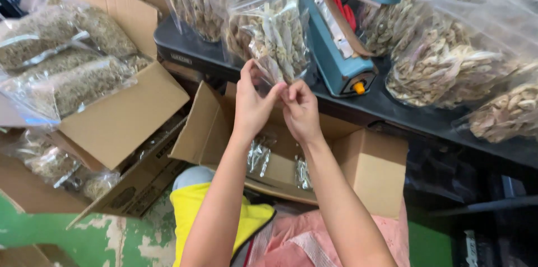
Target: The person is packing small bags of dried fish into larger bags, using a hole puncher on the small bags, and sealing bags with an impulse sealer.
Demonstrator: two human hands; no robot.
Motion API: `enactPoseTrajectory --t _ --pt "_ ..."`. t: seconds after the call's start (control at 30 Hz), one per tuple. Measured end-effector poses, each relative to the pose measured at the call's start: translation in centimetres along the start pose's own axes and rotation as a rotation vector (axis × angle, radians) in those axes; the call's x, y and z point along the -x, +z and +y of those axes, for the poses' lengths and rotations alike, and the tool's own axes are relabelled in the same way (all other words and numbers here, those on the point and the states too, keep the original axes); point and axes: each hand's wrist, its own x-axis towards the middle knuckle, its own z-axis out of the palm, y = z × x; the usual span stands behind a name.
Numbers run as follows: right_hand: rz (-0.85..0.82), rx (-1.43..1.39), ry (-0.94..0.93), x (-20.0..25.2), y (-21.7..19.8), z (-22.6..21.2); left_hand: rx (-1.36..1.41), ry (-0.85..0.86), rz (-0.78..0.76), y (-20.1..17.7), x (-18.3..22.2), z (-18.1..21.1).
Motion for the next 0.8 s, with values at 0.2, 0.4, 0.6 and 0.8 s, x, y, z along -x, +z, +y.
enactPoseTrajectory --t 0.2,0.4,0.6,0.8 --pt "0.028 0.438 0.393 -1.2 2.0 -5.1 0.043 -0.139 0.009 1.7 -2.3 -1.1" --pt "-0.123 0.544 0.755 0.8 1.2 -4.8 -0.078 -0.042 0.094 3.7 -4.3 -2.0" --pt "-0.142 0.579 0.923 4.1 -1.6 -1.7 -0.379 0.206 0.346 4.7 -2.6 -2.1" --pt "-0.078 0.582 0.935 4.9 -2.5 -0.6 -0.354 0.358 0.352 2.8 -1.8 -2.9"
